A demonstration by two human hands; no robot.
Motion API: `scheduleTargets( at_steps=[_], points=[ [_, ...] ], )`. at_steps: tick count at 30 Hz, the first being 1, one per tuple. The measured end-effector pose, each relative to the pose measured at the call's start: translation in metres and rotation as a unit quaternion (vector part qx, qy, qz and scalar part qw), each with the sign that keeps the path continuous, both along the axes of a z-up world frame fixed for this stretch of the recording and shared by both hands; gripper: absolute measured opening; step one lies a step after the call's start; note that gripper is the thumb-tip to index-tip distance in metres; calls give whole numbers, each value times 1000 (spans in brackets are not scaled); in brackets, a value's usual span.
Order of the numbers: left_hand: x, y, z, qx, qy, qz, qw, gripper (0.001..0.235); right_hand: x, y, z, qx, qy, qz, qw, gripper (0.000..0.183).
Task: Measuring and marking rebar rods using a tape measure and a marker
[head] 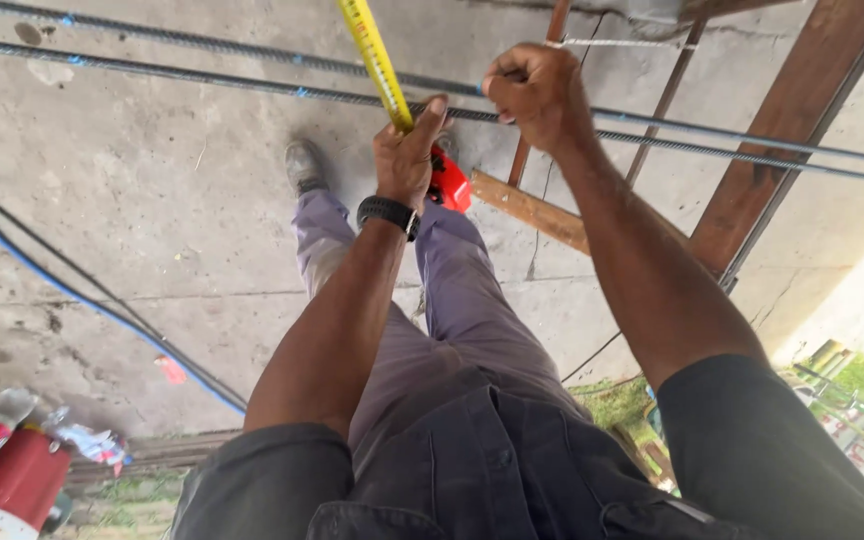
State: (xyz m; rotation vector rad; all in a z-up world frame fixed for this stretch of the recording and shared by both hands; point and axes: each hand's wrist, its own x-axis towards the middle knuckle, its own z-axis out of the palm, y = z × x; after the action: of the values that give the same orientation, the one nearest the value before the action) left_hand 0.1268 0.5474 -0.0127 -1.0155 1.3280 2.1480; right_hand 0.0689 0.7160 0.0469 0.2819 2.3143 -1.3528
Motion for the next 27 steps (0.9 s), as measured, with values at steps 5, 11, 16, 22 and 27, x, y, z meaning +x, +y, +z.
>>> scheduleTargets(
  at_steps=[5,11,16,22,27],
  points=[
    [-8,2,11,2,-39,16,999,41,10,-3,1,48,104,63,991,15],
    [-10,4,7,20,-45,37,998,43,24,-5,-10,98,249,103,958,7],
    [-11,3,7,5,-43,22,999,42,33,-3,-25,123,289,101,944,3],
    [-8,4,3,12,-43,34,998,37,41,-3,-34,163,346,109,917,5],
    [-4,4,-4,-5,-4,24,1000,26,39,-6,-21,78,261,82,959,8]
  ],
)
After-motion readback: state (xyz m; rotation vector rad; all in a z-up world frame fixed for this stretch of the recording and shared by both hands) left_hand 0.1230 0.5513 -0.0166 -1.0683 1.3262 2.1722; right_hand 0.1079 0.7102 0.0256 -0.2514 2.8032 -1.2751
